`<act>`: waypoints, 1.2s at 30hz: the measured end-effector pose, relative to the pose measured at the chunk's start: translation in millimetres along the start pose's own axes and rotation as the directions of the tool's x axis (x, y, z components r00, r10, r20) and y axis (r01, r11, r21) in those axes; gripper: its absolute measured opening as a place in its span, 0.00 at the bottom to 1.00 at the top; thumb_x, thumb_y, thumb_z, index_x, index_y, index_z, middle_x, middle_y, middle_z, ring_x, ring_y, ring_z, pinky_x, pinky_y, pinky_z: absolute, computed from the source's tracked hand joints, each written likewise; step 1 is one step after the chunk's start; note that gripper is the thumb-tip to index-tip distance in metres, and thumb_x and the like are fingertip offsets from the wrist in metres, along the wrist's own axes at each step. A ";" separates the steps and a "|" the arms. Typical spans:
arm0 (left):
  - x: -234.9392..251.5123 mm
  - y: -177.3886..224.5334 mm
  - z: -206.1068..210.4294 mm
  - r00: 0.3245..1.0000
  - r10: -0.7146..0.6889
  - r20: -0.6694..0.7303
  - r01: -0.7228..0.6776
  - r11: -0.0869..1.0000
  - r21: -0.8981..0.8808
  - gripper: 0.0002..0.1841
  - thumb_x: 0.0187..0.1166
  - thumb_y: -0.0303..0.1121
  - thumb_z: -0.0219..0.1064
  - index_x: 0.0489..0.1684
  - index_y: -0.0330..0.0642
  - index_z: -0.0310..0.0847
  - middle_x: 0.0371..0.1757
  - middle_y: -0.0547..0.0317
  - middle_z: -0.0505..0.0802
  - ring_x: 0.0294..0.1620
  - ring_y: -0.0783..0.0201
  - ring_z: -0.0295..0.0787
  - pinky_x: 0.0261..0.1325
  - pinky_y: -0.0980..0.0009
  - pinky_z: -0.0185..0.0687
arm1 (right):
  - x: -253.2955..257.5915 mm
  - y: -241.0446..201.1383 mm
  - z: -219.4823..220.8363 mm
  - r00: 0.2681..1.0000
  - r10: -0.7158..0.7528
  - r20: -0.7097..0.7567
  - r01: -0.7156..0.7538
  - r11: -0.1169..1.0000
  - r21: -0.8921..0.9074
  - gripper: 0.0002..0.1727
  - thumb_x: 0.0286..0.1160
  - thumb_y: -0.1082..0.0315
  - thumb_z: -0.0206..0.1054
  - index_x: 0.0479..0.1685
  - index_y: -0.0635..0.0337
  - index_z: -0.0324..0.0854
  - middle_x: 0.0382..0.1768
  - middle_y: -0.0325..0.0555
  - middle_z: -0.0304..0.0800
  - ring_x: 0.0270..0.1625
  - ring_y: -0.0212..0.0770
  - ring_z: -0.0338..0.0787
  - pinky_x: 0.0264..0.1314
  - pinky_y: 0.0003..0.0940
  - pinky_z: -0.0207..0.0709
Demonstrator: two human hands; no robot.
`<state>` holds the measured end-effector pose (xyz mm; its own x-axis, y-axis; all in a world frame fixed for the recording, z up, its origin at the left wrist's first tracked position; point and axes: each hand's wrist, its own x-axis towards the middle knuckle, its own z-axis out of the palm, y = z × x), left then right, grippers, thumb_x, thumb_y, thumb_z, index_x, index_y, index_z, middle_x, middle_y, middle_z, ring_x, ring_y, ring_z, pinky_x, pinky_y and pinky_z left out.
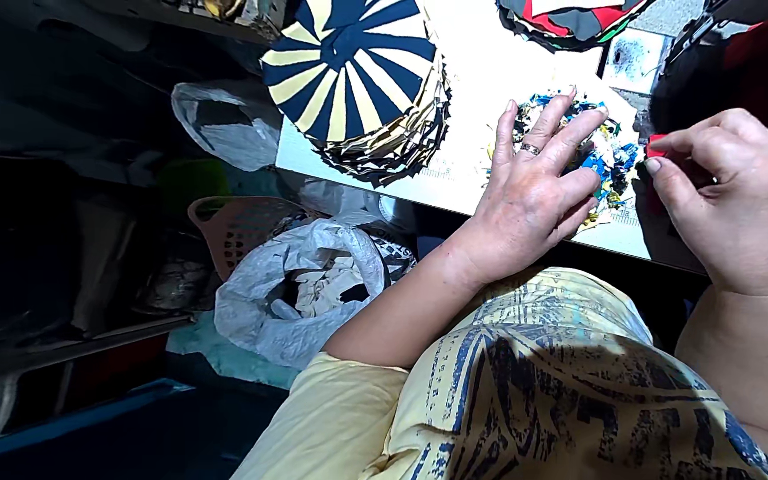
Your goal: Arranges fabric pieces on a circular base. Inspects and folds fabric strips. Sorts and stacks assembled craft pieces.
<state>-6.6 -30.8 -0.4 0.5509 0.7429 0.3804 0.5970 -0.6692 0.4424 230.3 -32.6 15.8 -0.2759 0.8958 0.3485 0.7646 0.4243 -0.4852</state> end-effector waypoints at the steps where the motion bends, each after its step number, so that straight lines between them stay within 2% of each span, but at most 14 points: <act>1: 1.3 0.9 1.9 1.000 0.010 0.007 -0.010 1.000 0.000 0.09 0.83 0.41 0.66 0.45 0.51 0.92 0.86 0.48 0.76 0.95 0.41 0.52 0.87 0.22 0.27 | 3.1 0.1 1.2 1.000 0.013 0.024 -0.013 0.999 -0.035 0.13 0.84 0.65 0.64 0.55 0.64 0.89 0.47 0.58 0.86 0.45 0.47 0.87 0.46 0.40 0.81; 3: 3.4 1.9 5.7 0.999 0.015 0.038 -0.016 1.000 0.024 0.10 0.84 0.41 0.65 0.43 0.52 0.92 0.86 0.49 0.75 0.94 0.42 0.52 0.87 0.22 0.27 | 8.2 -1.2 6.4 0.997 0.020 0.080 -0.012 0.996 -0.093 0.15 0.84 0.64 0.64 0.59 0.63 0.88 0.49 0.59 0.86 0.48 0.55 0.87 0.51 0.51 0.80; 5: 5.1 1.7 6.9 0.996 0.001 0.085 -0.005 0.999 0.053 0.10 0.83 0.42 0.65 0.42 0.52 0.92 0.88 0.51 0.73 0.95 0.42 0.49 0.87 0.23 0.25 | 11.9 -3.5 10.6 0.995 0.010 0.100 0.003 0.991 -0.135 0.14 0.84 0.65 0.64 0.55 0.63 0.89 0.47 0.59 0.86 0.51 0.59 0.87 0.54 0.55 0.79; 7: 4.9 1.1 7.2 0.996 -0.014 0.092 0.009 0.998 0.055 0.10 0.83 0.42 0.65 0.43 0.52 0.92 0.89 0.51 0.73 0.96 0.43 0.49 0.88 0.23 0.25 | 14.8 -5.2 13.0 0.997 -0.007 0.078 0.019 0.989 -0.150 0.11 0.83 0.68 0.63 0.48 0.63 0.90 0.44 0.59 0.87 0.51 0.59 0.88 0.55 0.53 0.79; 9: 3.8 0.6 6.2 0.996 -0.015 0.090 0.011 0.999 0.047 0.09 0.83 0.41 0.65 0.44 0.53 0.92 0.88 0.50 0.73 0.95 0.43 0.49 0.88 0.24 0.26 | 18.7 -5.8 14.1 0.999 -0.018 0.046 0.025 0.988 -0.153 0.10 0.83 0.70 0.63 0.46 0.64 0.90 0.43 0.59 0.88 0.51 0.58 0.89 0.54 0.52 0.80; 15: -1.1 -1.5 1.1 1.000 0.017 0.008 -0.017 1.000 -0.022 0.09 0.83 0.40 0.67 0.51 0.54 0.94 0.86 0.48 0.76 0.94 0.42 0.53 0.89 0.25 0.29 | 35.5 -4.3 18.5 1.000 -0.023 0.009 0.024 0.990 -0.142 0.11 0.84 0.70 0.61 0.46 0.65 0.89 0.44 0.59 0.88 0.50 0.56 0.89 0.53 0.51 0.79; 20: -10.7 -13.5 -12.6 0.989 -0.031 -0.145 0.031 1.000 0.001 0.08 0.82 0.36 0.68 0.47 0.49 0.94 0.80 0.44 0.82 0.90 0.38 0.62 0.89 0.26 0.39 | 41.4 -3.5 28.0 1.000 -0.010 0.011 0.012 0.986 -0.168 0.11 0.84 0.68 0.61 0.45 0.65 0.88 0.44 0.58 0.89 0.50 0.56 0.90 0.53 0.52 0.81; 25: -21.7 -27.9 -19.9 0.968 -0.095 -0.232 0.117 0.990 0.081 0.08 0.81 0.34 0.68 0.47 0.46 0.93 0.79 0.42 0.83 0.89 0.36 0.63 0.89 0.30 0.47 | 39.7 -4.8 29.3 1.000 -0.020 0.005 0.020 0.991 -0.134 0.11 0.85 0.67 0.62 0.46 0.63 0.89 0.44 0.58 0.86 0.47 0.55 0.88 0.50 0.50 0.80; 27: -24.5 -30.3 -20.8 0.965 -0.107 -0.238 0.132 0.987 0.091 0.07 0.81 0.33 0.68 0.46 0.46 0.93 0.78 0.42 0.83 0.88 0.36 0.64 0.89 0.32 0.49 | 38.3 -8.2 26.1 0.997 -0.082 0.003 0.082 0.994 -0.075 0.11 0.85 0.67 0.63 0.49 0.64 0.90 0.45 0.58 0.85 0.46 0.53 0.86 0.49 0.47 0.79; 30: -27.0 -31.4 -20.4 0.967 -0.132 -0.219 0.153 0.984 0.086 0.08 0.82 0.35 0.67 0.45 0.44 0.92 0.78 0.42 0.83 0.88 0.37 0.65 0.90 0.35 0.49 | 34.9 -12.9 22.4 0.986 -0.146 0.075 0.147 0.989 0.003 0.12 0.85 0.65 0.64 0.50 0.63 0.91 0.44 0.55 0.84 0.44 0.49 0.86 0.47 0.42 0.81; 33: -27.8 -33.3 -19.0 0.970 -0.148 -0.191 0.166 0.983 0.079 0.09 0.83 0.37 0.66 0.46 0.45 0.92 0.78 0.41 0.82 0.89 0.37 0.64 0.91 0.35 0.49 | 32.3 -12.0 25.0 0.984 -0.106 0.140 0.110 0.994 -0.021 0.13 0.85 0.61 0.65 0.53 0.60 0.90 0.45 0.53 0.84 0.44 0.49 0.86 0.47 0.46 0.80; 36: -25.4 -32.6 -17.3 0.976 -0.176 -0.124 0.189 0.977 0.096 0.11 0.83 0.39 0.66 0.49 0.48 0.92 0.82 0.43 0.80 0.91 0.38 0.60 0.91 0.34 0.46 | 32.0 -11.9 30.1 0.985 -0.101 0.141 0.107 0.994 -0.036 0.12 0.84 0.63 0.66 0.51 0.60 0.90 0.43 0.55 0.83 0.43 0.51 0.86 0.46 0.47 0.80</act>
<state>-50.1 -27.6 -10.4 0.3600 0.8455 0.3944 0.7435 -0.5153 0.4262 194.8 -5.0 8.6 -0.4312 0.8582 0.2786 0.7512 0.5125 -0.4160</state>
